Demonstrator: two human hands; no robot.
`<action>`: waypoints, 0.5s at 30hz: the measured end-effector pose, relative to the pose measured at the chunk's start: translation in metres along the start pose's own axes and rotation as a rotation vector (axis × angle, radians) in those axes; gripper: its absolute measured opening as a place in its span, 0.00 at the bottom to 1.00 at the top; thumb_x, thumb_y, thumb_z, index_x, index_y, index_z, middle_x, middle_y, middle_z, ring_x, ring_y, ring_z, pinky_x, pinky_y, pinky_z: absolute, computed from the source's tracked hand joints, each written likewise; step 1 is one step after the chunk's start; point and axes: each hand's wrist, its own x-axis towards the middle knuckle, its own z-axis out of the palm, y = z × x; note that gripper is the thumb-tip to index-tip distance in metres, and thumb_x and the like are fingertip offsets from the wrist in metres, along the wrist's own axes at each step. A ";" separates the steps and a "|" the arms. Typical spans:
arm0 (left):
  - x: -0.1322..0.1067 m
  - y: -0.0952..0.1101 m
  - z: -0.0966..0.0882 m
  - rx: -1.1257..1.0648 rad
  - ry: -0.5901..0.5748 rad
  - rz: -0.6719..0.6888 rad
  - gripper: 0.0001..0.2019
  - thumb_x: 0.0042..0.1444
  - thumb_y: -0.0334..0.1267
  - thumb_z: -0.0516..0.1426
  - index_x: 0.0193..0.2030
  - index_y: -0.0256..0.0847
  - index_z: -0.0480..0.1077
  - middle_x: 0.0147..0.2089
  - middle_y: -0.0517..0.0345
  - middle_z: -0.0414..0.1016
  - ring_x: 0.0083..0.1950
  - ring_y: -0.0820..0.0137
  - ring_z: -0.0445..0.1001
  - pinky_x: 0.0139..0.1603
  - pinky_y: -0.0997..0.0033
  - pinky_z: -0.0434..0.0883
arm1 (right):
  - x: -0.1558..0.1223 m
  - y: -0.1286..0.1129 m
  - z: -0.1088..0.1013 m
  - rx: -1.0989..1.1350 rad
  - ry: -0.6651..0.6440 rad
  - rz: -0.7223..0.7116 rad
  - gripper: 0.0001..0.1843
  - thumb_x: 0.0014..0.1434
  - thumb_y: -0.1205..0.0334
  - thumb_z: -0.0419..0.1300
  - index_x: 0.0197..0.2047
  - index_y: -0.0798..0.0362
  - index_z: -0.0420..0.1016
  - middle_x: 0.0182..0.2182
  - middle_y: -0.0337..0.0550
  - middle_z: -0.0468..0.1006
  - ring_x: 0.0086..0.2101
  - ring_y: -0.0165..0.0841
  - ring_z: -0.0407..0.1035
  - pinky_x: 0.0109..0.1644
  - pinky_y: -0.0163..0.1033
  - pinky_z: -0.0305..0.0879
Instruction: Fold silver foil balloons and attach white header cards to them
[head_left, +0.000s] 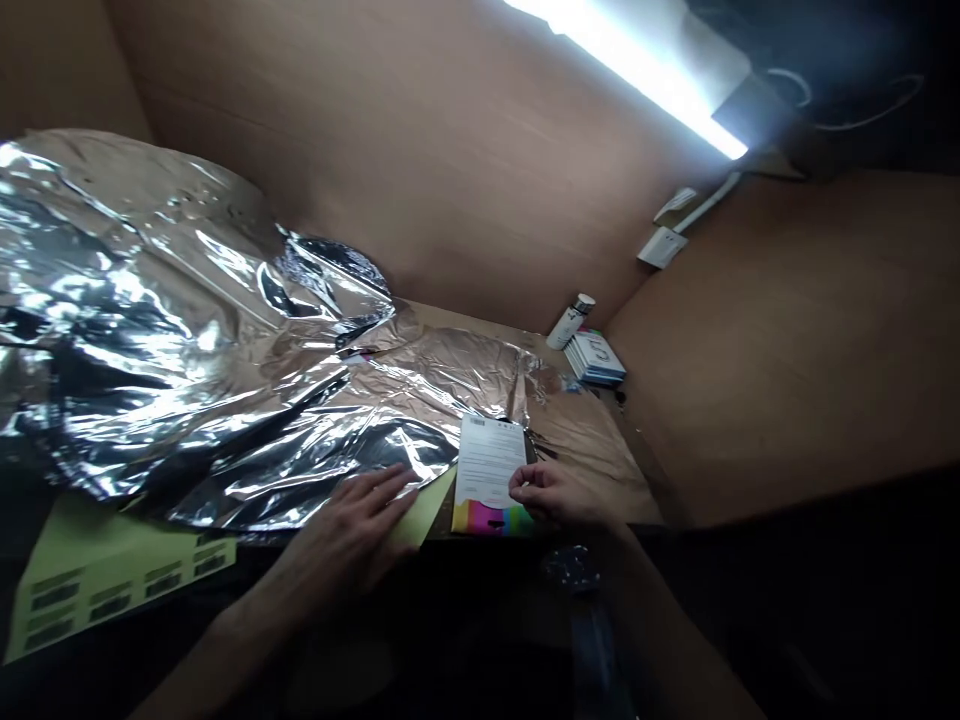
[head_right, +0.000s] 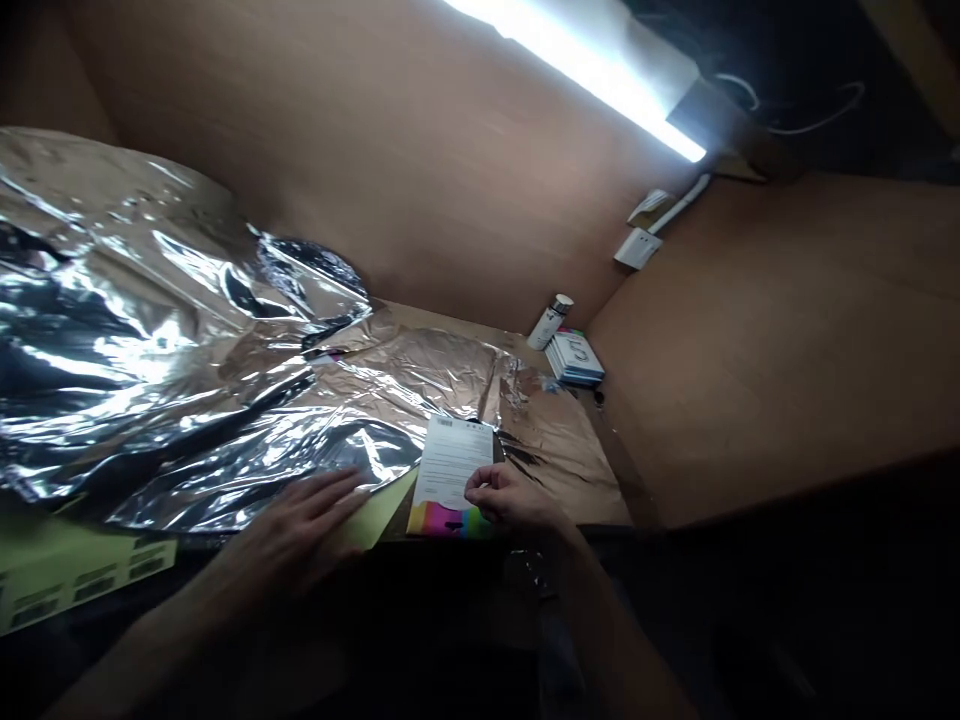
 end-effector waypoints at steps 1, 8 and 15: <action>0.008 0.012 0.005 -0.023 -0.012 0.043 0.27 0.64 0.49 0.62 0.68 0.46 0.67 0.71 0.51 0.69 0.71 0.53 0.67 0.66 0.50 0.71 | 0.003 0.003 -0.004 -0.036 -0.012 0.019 0.22 0.55 0.43 0.69 0.38 0.51 0.68 0.15 0.23 0.58 0.14 0.22 0.48 0.17 0.30 0.43; 0.049 0.051 0.045 -0.068 -0.111 0.177 0.32 0.61 0.45 0.66 0.69 0.38 0.65 0.70 0.42 0.69 0.69 0.50 0.69 0.68 0.48 0.69 | 0.020 0.012 -0.002 -0.238 0.011 0.009 0.12 0.57 0.53 0.65 0.35 0.54 0.74 0.18 0.30 0.66 0.19 0.25 0.56 0.22 0.31 0.49; 0.054 0.055 0.055 -0.036 -0.146 0.167 0.32 0.60 0.43 0.67 0.67 0.36 0.65 0.67 0.42 0.72 0.67 0.51 0.70 0.66 0.51 0.68 | 0.030 0.035 0.017 -0.397 0.326 -0.167 0.02 0.55 0.68 0.63 0.32 0.54 0.74 0.26 0.37 0.74 0.28 0.29 0.64 0.30 0.32 0.54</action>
